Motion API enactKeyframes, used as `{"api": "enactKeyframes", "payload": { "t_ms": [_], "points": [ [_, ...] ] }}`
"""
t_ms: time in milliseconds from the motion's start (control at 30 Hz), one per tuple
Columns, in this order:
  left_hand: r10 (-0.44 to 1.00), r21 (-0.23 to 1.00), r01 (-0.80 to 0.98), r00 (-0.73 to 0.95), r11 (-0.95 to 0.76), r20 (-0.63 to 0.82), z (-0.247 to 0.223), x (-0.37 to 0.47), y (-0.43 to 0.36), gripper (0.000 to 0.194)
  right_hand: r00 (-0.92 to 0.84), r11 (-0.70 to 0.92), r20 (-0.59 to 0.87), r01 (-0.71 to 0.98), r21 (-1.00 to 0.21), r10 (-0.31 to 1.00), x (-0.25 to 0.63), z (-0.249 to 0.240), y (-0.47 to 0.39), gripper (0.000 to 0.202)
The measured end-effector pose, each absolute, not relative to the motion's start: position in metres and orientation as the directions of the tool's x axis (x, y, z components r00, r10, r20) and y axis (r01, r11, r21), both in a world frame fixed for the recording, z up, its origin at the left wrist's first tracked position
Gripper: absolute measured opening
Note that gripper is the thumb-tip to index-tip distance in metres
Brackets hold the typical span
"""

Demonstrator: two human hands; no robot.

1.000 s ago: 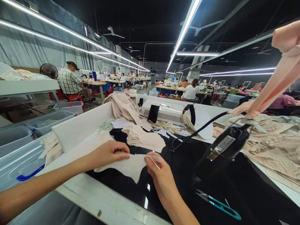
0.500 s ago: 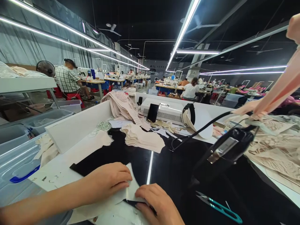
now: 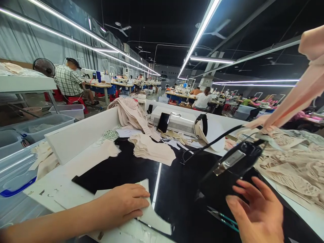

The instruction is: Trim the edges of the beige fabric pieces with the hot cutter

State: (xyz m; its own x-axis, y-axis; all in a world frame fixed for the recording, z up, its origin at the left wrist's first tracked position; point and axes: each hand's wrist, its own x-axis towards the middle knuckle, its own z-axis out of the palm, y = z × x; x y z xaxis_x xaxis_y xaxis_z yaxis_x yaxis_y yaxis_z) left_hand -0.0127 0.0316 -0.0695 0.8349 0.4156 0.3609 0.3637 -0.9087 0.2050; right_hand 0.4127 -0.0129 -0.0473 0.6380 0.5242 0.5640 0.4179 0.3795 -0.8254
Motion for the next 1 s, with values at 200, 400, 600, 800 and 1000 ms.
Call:
{"api": "enactKeyframes", "payload": {
  "t_ms": [200, 400, 600, 800, 1000],
  "points": [
    [0.339, 0.238, 0.263, 0.86, -0.935, 0.382, -0.07, -0.009, 0.034, 0.016, 0.626, 0.405, 0.497, 0.297, -0.865, 0.601, 0.349, 0.015, 0.014, 0.066],
    [0.313, 0.235, 0.233, 0.86, -0.944, 0.402, -0.063, -0.007, 0.031, 0.024, 0.547, 0.566, 0.585, 0.228, -0.792, 0.599, 0.306, 0.026, 0.033, 0.062],
    [0.291, 0.236, 0.21, 0.87, -0.949, 0.398, -0.054, 0.004, 0.029, 0.023, 0.527, 0.645, 0.582, 0.082, -0.76, 0.619, 0.261, 0.019, 0.041, 0.063],
    [0.384, 0.164, 0.347, 0.849, -0.923, 0.364, -0.044, 0.016, 0.029, 0.019, 0.496, 0.664, 0.55, -0.075, -0.744, 0.672, 0.229, 0.011, 0.055, 0.065],
    [0.331, 0.097, 0.318, 0.877, -0.943, 0.348, -0.053, 0.016, 0.026, 0.021, 0.456, 0.668, 0.557, -0.119, -0.735, 0.694, 0.216, 0.004, 0.067, 0.062]
  ]
}}
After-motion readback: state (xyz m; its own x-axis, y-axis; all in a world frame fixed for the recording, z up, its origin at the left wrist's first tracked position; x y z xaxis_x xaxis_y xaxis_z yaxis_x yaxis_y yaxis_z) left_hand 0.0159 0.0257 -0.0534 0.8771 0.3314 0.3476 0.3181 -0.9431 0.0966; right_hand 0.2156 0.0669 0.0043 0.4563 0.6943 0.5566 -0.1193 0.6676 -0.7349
